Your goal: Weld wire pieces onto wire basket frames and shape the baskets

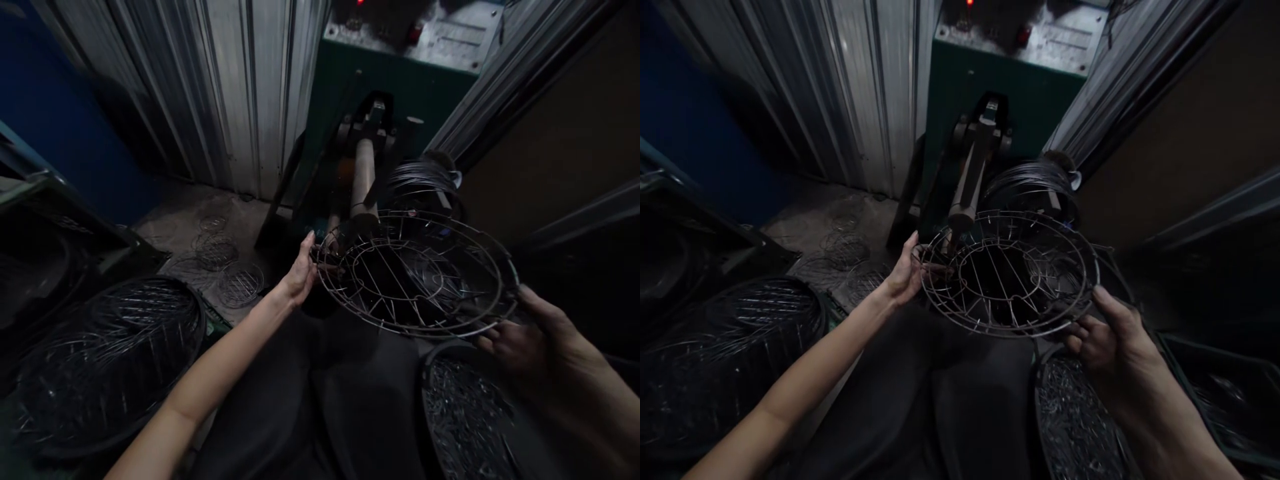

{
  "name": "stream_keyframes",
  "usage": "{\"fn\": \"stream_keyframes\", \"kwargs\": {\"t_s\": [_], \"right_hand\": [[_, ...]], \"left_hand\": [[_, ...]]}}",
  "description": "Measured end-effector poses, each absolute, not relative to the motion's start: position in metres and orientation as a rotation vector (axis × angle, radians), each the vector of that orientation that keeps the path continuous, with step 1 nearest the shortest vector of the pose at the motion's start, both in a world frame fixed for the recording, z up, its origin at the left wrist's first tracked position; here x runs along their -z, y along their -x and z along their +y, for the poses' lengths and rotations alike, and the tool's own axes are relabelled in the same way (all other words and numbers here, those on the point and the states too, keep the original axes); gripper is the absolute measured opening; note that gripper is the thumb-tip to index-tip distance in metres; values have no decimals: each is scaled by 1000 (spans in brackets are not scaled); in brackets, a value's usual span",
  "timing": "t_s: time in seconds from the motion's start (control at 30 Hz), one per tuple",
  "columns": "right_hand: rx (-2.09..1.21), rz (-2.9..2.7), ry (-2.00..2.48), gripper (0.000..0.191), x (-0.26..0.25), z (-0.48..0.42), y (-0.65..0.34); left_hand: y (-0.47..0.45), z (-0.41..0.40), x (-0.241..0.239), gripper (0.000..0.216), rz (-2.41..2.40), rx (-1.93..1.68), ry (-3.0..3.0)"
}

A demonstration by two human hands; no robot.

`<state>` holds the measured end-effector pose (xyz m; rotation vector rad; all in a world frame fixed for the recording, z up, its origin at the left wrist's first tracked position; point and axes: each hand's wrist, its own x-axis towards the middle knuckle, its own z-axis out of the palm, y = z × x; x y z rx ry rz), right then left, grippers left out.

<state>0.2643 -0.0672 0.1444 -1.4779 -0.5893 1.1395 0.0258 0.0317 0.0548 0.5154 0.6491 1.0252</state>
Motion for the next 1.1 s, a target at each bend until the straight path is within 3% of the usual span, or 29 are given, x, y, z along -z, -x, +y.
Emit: {"fn": "stream_keyframes", "kwargs": {"t_s": [0.33,1.1], "right_hand": [[-1164,-410,1389,35,-95,-80,-269],[-1167,-479,1430,38,-81,-77,-272]], "left_hand": [[-33,31,-47,44,758,-1192,-723],[-31,39,-51,39,723,-1143,-759]]}}
